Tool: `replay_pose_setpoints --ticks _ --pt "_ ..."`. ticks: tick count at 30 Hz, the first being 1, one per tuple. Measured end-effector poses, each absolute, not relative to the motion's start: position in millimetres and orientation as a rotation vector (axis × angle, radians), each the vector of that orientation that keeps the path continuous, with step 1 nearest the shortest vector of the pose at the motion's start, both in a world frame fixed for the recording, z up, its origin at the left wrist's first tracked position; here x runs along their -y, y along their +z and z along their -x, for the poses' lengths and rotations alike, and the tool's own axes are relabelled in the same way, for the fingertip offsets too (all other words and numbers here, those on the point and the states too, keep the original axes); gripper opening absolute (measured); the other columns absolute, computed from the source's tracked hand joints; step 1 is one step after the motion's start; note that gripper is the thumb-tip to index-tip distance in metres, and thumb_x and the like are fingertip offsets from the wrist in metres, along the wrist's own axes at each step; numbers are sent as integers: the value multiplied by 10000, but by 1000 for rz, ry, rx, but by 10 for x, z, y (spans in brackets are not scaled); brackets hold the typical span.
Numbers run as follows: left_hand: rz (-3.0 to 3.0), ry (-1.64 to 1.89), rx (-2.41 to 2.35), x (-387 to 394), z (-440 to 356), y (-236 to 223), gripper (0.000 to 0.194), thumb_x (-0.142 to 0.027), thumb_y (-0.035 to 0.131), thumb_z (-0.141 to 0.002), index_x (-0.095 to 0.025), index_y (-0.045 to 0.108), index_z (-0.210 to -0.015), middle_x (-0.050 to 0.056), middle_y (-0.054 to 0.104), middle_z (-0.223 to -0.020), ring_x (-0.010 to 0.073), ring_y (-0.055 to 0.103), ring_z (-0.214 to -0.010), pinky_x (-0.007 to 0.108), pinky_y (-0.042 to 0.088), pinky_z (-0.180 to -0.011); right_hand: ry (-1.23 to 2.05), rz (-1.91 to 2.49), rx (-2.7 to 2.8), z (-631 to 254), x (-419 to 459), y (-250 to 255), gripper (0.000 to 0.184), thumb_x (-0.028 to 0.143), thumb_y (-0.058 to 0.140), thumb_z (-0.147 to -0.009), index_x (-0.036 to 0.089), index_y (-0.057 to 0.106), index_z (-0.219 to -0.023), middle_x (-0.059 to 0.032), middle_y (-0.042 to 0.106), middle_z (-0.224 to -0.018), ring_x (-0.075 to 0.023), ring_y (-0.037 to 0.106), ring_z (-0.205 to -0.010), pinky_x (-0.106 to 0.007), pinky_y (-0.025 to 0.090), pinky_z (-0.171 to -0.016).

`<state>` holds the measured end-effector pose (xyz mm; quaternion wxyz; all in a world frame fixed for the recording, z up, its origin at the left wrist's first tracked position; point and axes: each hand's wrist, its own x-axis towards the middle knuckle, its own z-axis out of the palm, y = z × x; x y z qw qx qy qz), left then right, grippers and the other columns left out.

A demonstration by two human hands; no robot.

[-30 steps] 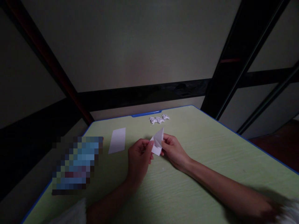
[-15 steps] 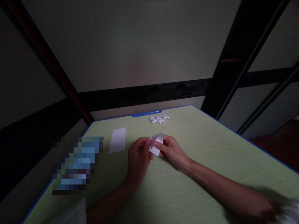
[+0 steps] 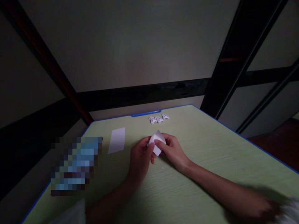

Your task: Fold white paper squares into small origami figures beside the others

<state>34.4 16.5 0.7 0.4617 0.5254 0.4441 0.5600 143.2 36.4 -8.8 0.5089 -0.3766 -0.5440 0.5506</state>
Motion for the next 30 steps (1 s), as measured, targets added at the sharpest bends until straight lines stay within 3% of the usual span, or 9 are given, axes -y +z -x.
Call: replay_pose_setpoints --ticks 5,7,11,16,22,30 --pt "-1218 1415 -1136 -187 -352 -2 192 -253 540 -657 -100 612 -749 -56 470 -393 52 392 -329 155 314 -314 1321 916 1293 -1439 -350 -56 218 312 566 -662 160 423 -599 55 427 -470 -65 385 -413 -190 255 -398" --pt "-1185 1413 -1128 -193 -347 -9 189 -241 547 -646 -100 612 -753 -54 483 -402 51 393 -325 155 309 -308 1285 867 1280 -1443 -344 -44 165 260 579 -653 162 457 -707 32 475 -595 -76 432 -480 -199 315 -438" --pt "-1179 1416 -1105 -183 -343 -7 159 -224 552 -643 -107 606 -736 -54 498 -425 45 393 -324 151 307 -306 1147 800 1347 -1456 -331 -25 258 158 546 -667 199 508 -919 -27 485 -879 -111 477 -669 -244 394 -557" --pt "-1234 1432 -1069 -153 -352 9 132 -209 549 -650 -115 590 -733 -51 515 -453 44 405 -330 149 323 -309 1044 734 1410 -1467 -324 -12 163 119 488 -695 197 610 -769 -42 479 -857 -161 480 -807 -304 400 -659" --pt "-1209 1465 -1050 -159 -351 8 122 -216 547 -644 -125 572 -722 -46 529 -498 44 420 -329 150 335 -298 1079 682 1366 -1480 -328 -14 249 47 467 -660 209 646 -722 -28 499 -798 -140 488 -739 -283 386 -619" --pt "-1155 1465 -937 -164 -318 -24 157 -238 531 -651 -125 596 -738 -10 583 -605 63 470 -394 166 374 -319 1073 636 1290 -1469 -357 -46 198 49 485 -635 176 628 -581 -31 543 -753 -129 495 -684 -261 365 -569"
